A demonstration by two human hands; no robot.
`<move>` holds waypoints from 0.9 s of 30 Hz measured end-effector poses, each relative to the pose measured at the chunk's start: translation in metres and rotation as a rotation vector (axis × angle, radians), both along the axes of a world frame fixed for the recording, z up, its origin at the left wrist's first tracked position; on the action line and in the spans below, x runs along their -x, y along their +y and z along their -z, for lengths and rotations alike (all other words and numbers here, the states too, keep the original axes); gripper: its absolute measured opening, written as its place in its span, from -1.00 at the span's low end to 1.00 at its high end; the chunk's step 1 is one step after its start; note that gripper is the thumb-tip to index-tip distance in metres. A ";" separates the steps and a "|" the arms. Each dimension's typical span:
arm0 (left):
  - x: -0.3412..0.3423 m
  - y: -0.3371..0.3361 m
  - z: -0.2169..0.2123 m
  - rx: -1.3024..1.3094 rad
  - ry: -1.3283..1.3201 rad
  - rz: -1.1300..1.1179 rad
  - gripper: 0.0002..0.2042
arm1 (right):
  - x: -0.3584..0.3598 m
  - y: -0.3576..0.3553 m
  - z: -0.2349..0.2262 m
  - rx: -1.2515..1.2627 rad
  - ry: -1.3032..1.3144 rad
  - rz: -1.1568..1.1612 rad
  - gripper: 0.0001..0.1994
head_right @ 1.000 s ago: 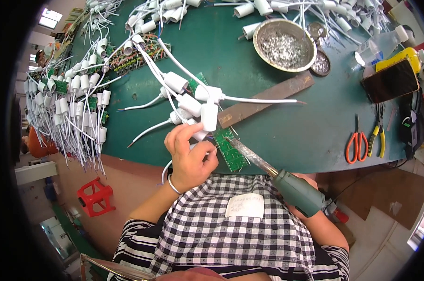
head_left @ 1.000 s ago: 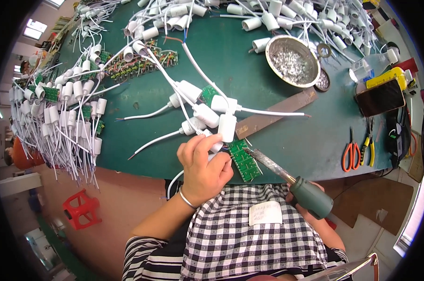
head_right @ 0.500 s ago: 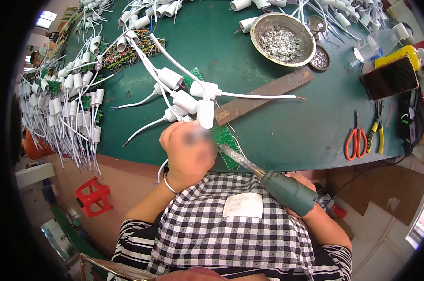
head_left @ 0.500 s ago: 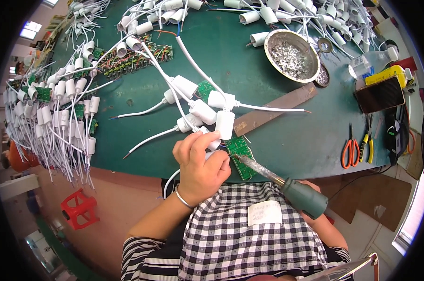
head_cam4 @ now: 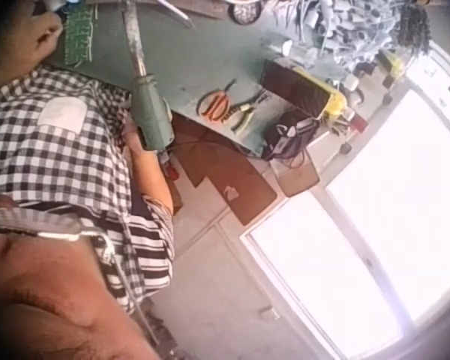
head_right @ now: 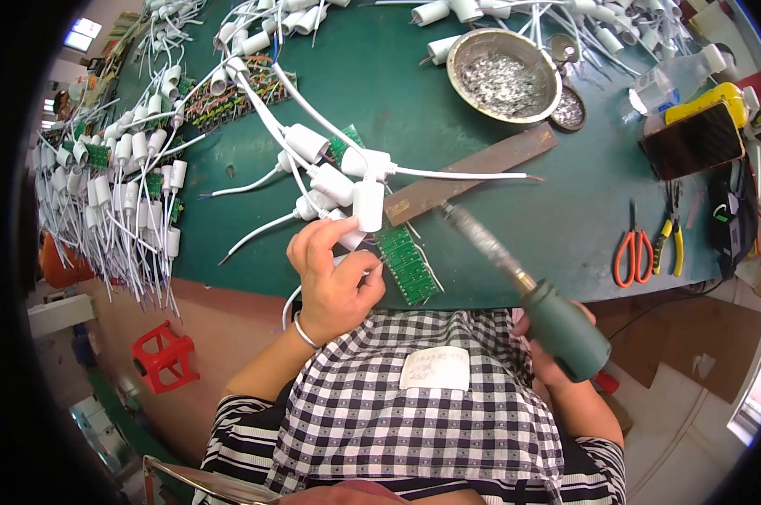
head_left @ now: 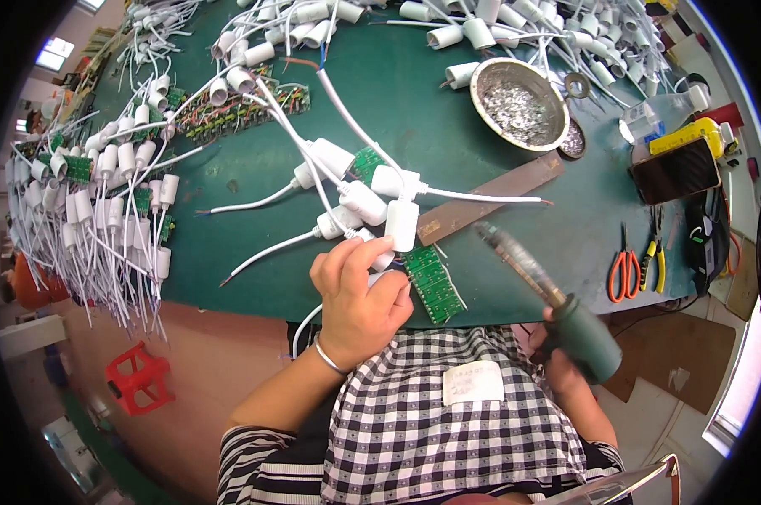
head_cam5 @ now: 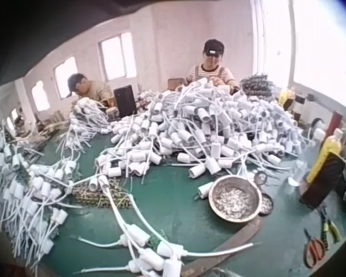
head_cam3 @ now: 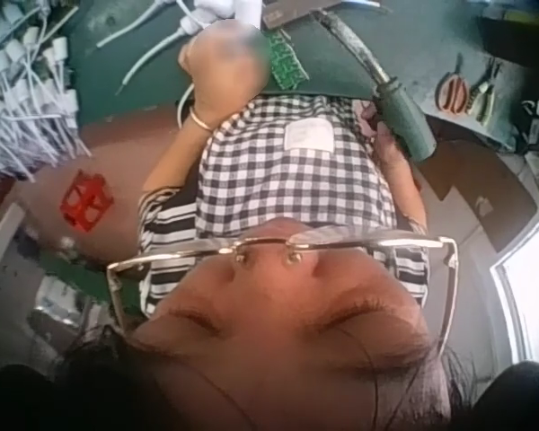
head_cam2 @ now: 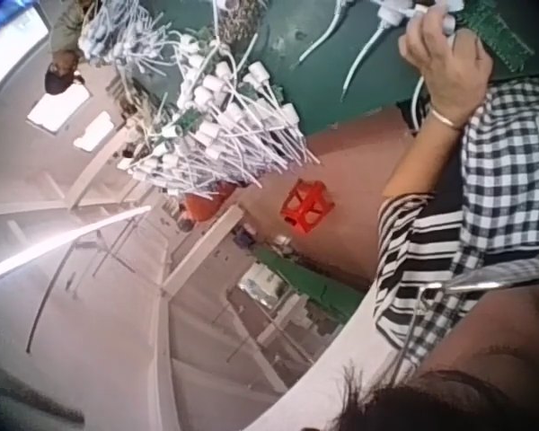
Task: The person solders electrical wires onto small green circuit boards using a soldering iron.
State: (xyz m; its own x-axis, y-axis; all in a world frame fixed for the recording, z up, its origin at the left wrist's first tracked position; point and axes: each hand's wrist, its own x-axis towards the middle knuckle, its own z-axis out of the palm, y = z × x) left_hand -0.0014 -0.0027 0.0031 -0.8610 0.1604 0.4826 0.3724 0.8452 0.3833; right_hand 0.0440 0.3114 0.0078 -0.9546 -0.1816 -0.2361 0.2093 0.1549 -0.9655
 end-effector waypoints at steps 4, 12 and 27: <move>-0.002 -0.002 0.003 0.020 -0.011 -0.007 -0.86 | 0.034 -0.011 -0.007 0.026 0.257 0.113 -0.39; -0.004 -0.007 -0.010 0.002 -0.049 0.025 -0.82 | 0.101 -0.035 -0.034 -0.080 0.427 0.347 -0.72; 0.356 -0.032 -0.040 0.639 0.274 0.543 -0.46 | 0.088 -0.017 -0.025 0.137 0.542 0.567 -0.51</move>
State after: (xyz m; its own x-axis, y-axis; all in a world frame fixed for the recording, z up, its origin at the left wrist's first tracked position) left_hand -0.3571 -0.0349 0.0432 -0.4545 0.8239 0.3385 0.7947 0.5467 -0.2638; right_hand -0.0437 0.2943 0.0329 -0.8857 0.3724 0.2771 -0.2840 0.0376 -0.9581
